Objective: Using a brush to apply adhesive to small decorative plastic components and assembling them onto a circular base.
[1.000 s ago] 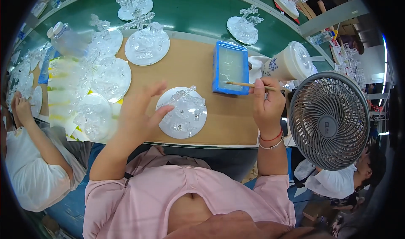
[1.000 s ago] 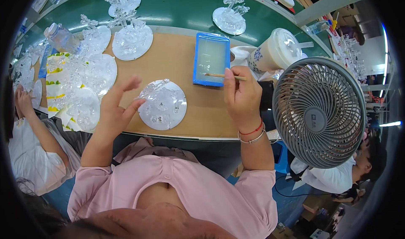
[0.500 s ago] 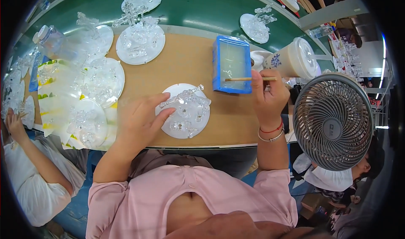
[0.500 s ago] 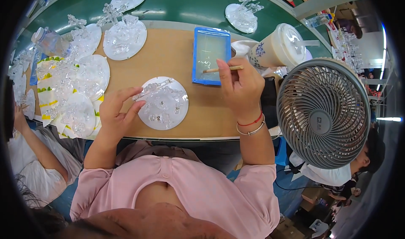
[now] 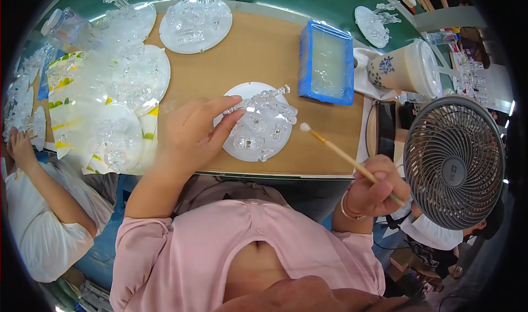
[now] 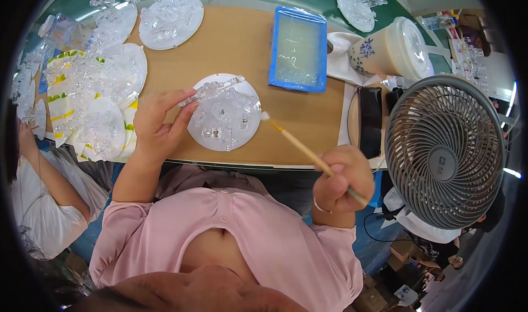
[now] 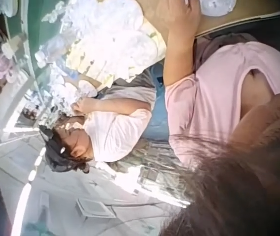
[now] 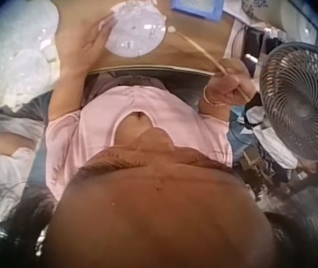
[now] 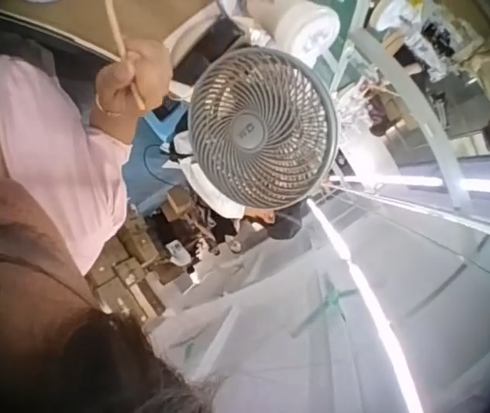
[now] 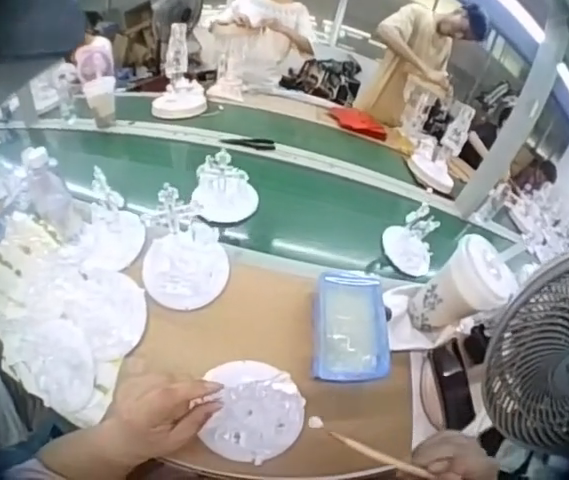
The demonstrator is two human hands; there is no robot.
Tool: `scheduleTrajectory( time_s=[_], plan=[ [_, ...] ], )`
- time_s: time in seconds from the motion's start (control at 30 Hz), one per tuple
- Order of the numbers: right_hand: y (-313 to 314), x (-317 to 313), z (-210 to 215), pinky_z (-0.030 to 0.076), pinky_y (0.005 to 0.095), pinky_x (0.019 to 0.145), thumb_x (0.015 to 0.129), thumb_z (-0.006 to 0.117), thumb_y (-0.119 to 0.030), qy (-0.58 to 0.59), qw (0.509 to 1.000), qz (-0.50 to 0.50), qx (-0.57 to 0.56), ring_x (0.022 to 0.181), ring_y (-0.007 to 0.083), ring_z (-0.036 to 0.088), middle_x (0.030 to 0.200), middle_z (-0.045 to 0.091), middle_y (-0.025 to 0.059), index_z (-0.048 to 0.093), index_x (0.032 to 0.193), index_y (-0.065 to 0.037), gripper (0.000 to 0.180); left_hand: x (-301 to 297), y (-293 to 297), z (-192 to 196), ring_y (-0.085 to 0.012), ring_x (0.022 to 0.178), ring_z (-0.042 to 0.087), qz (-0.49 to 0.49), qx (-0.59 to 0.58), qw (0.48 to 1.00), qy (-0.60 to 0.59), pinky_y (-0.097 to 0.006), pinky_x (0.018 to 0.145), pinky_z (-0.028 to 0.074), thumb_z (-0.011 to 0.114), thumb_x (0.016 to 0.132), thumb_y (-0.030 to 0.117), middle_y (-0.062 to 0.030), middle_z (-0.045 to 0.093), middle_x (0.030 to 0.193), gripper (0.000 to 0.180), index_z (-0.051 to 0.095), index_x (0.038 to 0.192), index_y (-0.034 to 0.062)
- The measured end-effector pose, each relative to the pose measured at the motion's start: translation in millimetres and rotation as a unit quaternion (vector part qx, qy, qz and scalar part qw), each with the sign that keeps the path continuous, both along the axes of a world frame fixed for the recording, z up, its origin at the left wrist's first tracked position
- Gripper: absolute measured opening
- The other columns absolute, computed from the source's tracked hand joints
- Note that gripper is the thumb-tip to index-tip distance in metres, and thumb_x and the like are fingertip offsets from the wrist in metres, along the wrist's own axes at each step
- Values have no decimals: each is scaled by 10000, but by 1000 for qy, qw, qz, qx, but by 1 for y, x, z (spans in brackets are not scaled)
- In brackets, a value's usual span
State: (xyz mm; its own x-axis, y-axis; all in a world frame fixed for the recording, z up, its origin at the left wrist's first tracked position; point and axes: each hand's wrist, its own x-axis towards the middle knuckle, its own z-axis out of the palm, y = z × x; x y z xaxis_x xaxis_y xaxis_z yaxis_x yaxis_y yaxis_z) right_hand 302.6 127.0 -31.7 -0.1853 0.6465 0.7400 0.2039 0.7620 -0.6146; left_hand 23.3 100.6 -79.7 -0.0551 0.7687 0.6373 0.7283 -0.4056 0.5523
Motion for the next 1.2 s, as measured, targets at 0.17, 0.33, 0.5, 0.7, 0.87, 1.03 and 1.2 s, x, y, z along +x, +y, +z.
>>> scheduleTrajectory(
  time_s=[0.17,0.33,0.5,0.7,0.87,1.03,1.2],
  plan=[
    [-9,-15,-9,408,283,424,969,510,-274,-94,995,23,35,438,181,530,575,574,136,473,879,-15,277,0,-1,-3,-163,546,565,3,-1,1000,3,-288,500,434,776,719,63,-33,673,771,232,677,927,91],
    [-4,-32,-12,446,325,484,871,607,-130,-196,979,63,3,528,243,580,694,634,116,500,892,-41,141,1,-6,-7,-208,742,652,-5,-36,999,-38,-278,643,481,769,718,-4,-89,701,869,256,675,951,47],
    [-1,-41,-12,444,336,488,799,648,-35,-241,966,91,-13,530,247,557,722,630,106,519,916,-45,175,1,-6,-4,-211,736,662,-2,-30,999,-24,-278,640,492,767,719,-7,-95,700,870,262,672,958,43],
    [4,-48,-12,423,302,469,913,540,-89,-194,978,76,-20,501,222,543,678,622,110,508,850,-30,91,2,1,-9,-160,554,578,-6,24,998,-52,-273,481,437,783,705,41,-43,679,774,250,683,930,84],
    [3,-45,-13,432,319,471,821,621,-10,-208,973,94,-16,511,244,555,697,624,103,516,907,-31,137,1,0,-10,-159,560,580,1,28,998,-50,-274,491,441,784,701,43,-38,675,766,236,688,912,88],
    [-3,-42,-19,448,311,488,832,609,-12,-186,975,94,-71,528,242,573,713,635,119,516,896,-32,114,1,-3,-12,-216,703,649,-20,-6,998,-51,-291,590,479,754,721,-19,-83,694,856,282,656,976,51],
    [-8,-39,-16,464,304,506,850,601,-28,-204,970,104,-83,551,241,591,767,662,142,523,899,-29,92,2,1,-14,-162,589,606,0,39,997,-59,-278,518,464,780,701,49,-32,666,749,246,680,922,89]
  ],
)
